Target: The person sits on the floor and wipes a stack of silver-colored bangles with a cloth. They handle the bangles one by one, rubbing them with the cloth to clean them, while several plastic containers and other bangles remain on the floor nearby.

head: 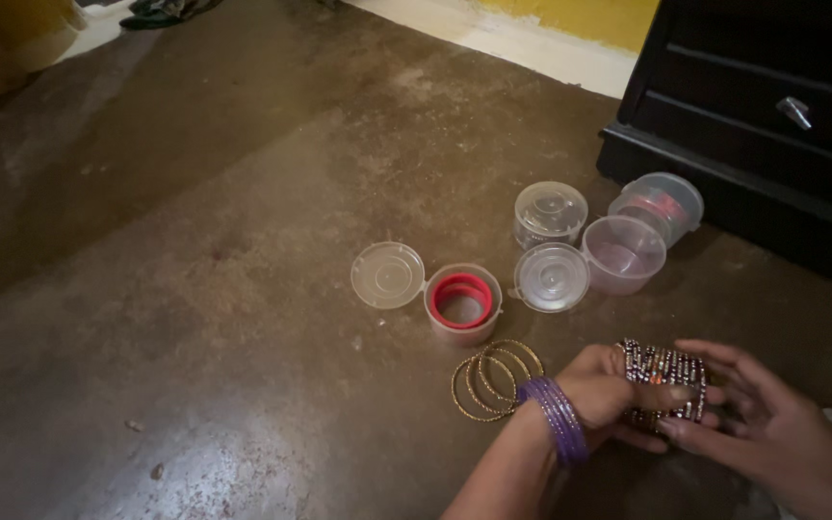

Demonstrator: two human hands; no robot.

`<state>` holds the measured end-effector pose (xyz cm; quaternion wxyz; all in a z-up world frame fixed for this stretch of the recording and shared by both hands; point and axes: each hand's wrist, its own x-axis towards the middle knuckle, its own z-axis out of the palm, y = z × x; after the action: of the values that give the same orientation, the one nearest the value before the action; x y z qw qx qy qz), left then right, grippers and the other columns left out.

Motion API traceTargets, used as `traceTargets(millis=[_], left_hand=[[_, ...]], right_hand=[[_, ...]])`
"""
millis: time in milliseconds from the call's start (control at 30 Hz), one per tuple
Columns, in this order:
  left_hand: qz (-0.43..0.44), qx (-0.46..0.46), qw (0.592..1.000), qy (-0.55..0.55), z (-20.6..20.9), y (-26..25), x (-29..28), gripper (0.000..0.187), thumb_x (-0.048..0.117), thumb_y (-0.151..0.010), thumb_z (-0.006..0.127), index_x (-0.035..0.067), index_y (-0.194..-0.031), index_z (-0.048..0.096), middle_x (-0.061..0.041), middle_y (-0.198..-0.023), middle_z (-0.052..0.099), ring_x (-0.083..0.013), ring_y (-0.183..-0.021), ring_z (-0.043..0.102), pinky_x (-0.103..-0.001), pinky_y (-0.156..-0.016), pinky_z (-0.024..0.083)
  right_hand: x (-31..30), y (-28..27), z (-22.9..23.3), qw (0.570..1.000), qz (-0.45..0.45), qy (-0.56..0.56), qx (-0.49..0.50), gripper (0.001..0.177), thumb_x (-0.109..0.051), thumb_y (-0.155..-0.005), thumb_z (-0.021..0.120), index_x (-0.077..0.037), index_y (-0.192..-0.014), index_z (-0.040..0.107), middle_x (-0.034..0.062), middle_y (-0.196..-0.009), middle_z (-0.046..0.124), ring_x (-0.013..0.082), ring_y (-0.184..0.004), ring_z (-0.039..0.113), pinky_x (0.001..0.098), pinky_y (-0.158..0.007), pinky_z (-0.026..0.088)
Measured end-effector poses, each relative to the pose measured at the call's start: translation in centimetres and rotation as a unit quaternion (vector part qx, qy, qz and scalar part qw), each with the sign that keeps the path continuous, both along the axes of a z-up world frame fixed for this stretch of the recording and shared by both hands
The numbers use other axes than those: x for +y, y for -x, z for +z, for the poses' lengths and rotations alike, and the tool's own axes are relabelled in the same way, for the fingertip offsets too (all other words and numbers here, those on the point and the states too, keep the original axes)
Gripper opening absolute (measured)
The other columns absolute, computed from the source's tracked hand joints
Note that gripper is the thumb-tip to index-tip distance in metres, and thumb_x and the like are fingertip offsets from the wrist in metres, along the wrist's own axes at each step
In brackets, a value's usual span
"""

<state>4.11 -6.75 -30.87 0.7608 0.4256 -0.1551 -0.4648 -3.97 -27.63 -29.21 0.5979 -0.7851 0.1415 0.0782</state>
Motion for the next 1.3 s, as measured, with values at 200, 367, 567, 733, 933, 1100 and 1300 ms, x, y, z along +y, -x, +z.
traceTargets(millis=[200, 367, 567, 733, 933, 1100, 1300], left_hand=[[0.01, 0.022, 0.999, 0.021, 0.4, -0.1, 0.8, 0.019, 0.01, -0.1, 0.071, 0.004, -0.118, 0.069, -0.009, -0.108, 0.074, -0.0231, -0.096, 0.072, -0.043, -0.077, 0.061], [0.02, 0.047, 0.998, 0.032, 0.6, -0.6, 0.9, 0.02, 0.009, -0.1, 0.072, 0.005, -0.12, 0.071, -0.007, -0.108, 0.073, -0.0212, -0.099, 0.071, -0.045, -0.078, 0.062], [0.16, 0.059, 0.985, 0.026, -1.4, -2.2, -0.2, 0.02, -0.009, -0.093, 0.06, -0.005, -0.113, 0.059, -0.019, -0.106, 0.076, -0.0305, -0.099, 0.076, -0.037, -0.082, 0.067], [0.241, -0.019, 0.97, -0.019, -2.4, -3.0, -1.0, 0.02, -0.005, -0.099, 0.059, -0.013, -0.117, 0.057, -0.021, -0.105, 0.074, -0.0294, -0.094, 0.075, -0.034, -0.072, 0.065], [0.236, -0.028, 0.951, -0.198, -0.3, -2.9, 0.3, 0.031, 0.031, -0.104, 0.056, 0.006, -0.122, 0.06, -0.004, -0.107, 0.078, -0.0128, -0.086, 0.071, -0.039, -0.063, 0.052], [0.229, 0.079, 0.959, -0.149, 2.0, -2.9, 1.2, 0.039, 0.042, -0.104, 0.048, 0.011, -0.127, 0.057, -0.001, -0.11, 0.077, -0.0175, -0.091, 0.073, -0.055, -0.078, 0.052], [0.206, 0.17, 0.957, -0.111, 3.9, -2.5, 1.8, 0.059, 0.065, -0.1, 0.036, 0.021, -0.136, 0.05, -0.002, -0.11, 0.076, -0.0233, -0.099, 0.071, -0.067, -0.097, 0.042]], right_hand=[[-0.9, -0.5, -0.9, 1.0, 0.01, -0.024, 0.003, 0.088, 0.004, -0.076, 0.082, -0.009, -0.155, 0.047, 0.0193, -0.13, 0.064, 0.0301, -0.119, 0.071, 0.0482, -0.095, 0.057], [-1.4, -0.7, -0.9, 0.998, 0.024, -0.056, -0.034, 0.087, 0.001, -0.075, 0.084, -0.005, -0.153, 0.047, 0.0213, -0.136, 0.059, 0.0353, -0.121, 0.065, 0.053, -0.091, 0.058], [-1.1, -2.8, 0.3, 0.989, -0.112, 0.092, 0.012, 0.089, -0.019, -0.076, 0.086, -0.006, -0.154, 0.045, 0.0217, -0.139, 0.059, 0.037, -0.118, 0.068, 0.0525, -0.086, 0.061], [-0.5, -8.5, 0.0, 0.934, -0.087, 0.335, 0.086, 0.099, -0.04, -0.061, 0.093, -0.014, -0.148, 0.054, 0.0168, -0.136, 0.066, 0.0296, -0.122, 0.068, 0.0479, -0.095, 0.062], [0.7, -13.7, 0.2, 0.836, 0.018, 0.544, 0.066, 0.093, -0.055, -0.06, 0.094, -0.022, -0.14, 0.06, 0.011, -0.138, 0.062, 0.0288, -0.125, 0.063, 0.0471, -0.1, 0.056], [1.0, -13.4, -0.7, 0.82, 0.038, 0.571, -0.011, 0.085, -0.06, -0.066, 0.086, -0.024, -0.139, 0.063, 0.0123, -0.138, 0.062, 0.0318, -0.127, 0.06, 0.0455, -0.106, 0.052], [-0.1, -12.8, -3.5, 0.821, 0.021, 0.569, -0.036, 0.087, -0.057, -0.067, 0.085, -0.021, -0.143, 0.06, 0.0086, -0.144, 0.057, 0.0309, -0.13, 0.053, 0.0445, -0.108, 0.048]])
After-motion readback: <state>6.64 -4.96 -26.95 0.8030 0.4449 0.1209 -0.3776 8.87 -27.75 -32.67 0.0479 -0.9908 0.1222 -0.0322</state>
